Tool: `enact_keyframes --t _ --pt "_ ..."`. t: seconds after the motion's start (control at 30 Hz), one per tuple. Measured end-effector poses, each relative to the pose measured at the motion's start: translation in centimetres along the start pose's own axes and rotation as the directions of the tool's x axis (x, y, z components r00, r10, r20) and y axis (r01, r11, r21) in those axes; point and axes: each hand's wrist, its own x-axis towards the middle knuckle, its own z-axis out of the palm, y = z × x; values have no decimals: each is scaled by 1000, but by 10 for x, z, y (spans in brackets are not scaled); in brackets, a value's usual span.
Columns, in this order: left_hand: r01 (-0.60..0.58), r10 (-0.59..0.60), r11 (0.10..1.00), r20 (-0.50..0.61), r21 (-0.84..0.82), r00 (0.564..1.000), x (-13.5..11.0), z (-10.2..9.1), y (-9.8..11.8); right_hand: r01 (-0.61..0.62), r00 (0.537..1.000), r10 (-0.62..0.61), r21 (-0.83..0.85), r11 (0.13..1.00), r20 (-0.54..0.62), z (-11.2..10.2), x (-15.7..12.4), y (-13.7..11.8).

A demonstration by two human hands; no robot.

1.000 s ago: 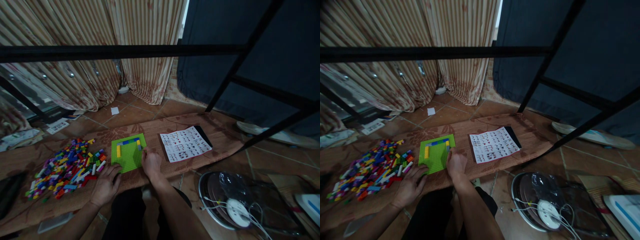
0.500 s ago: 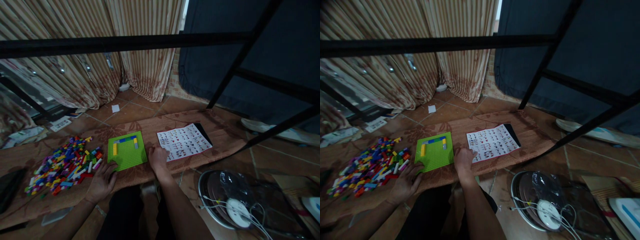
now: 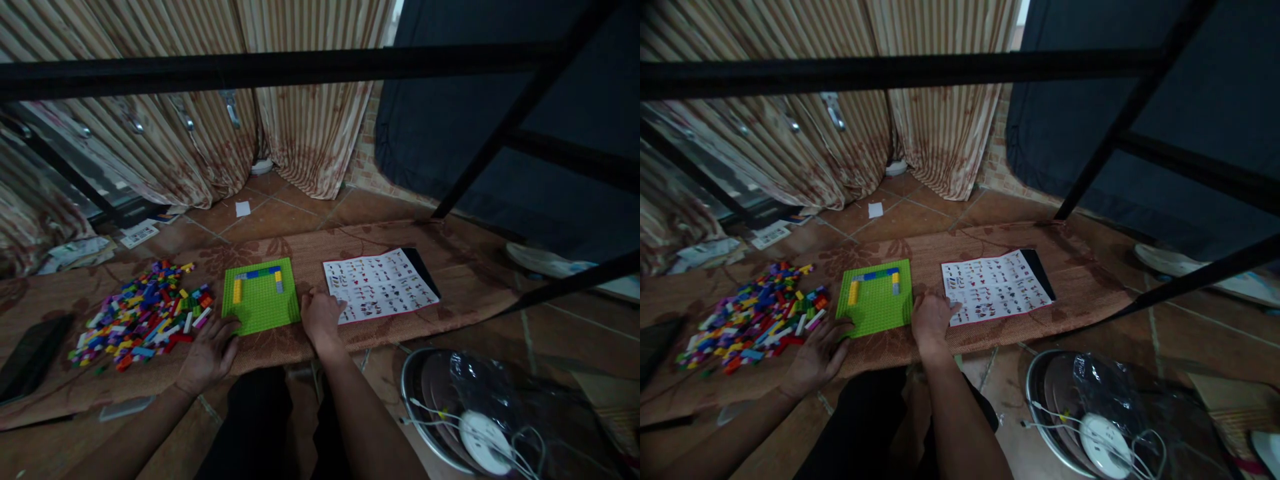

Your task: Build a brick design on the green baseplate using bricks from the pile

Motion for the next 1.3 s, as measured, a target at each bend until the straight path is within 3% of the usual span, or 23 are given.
enact_keyframes --t 1.3 --pt "-93 94 994 -25 51 995 -3 4 -5 1 1000 -1 -39 999 4 9 1 -6"
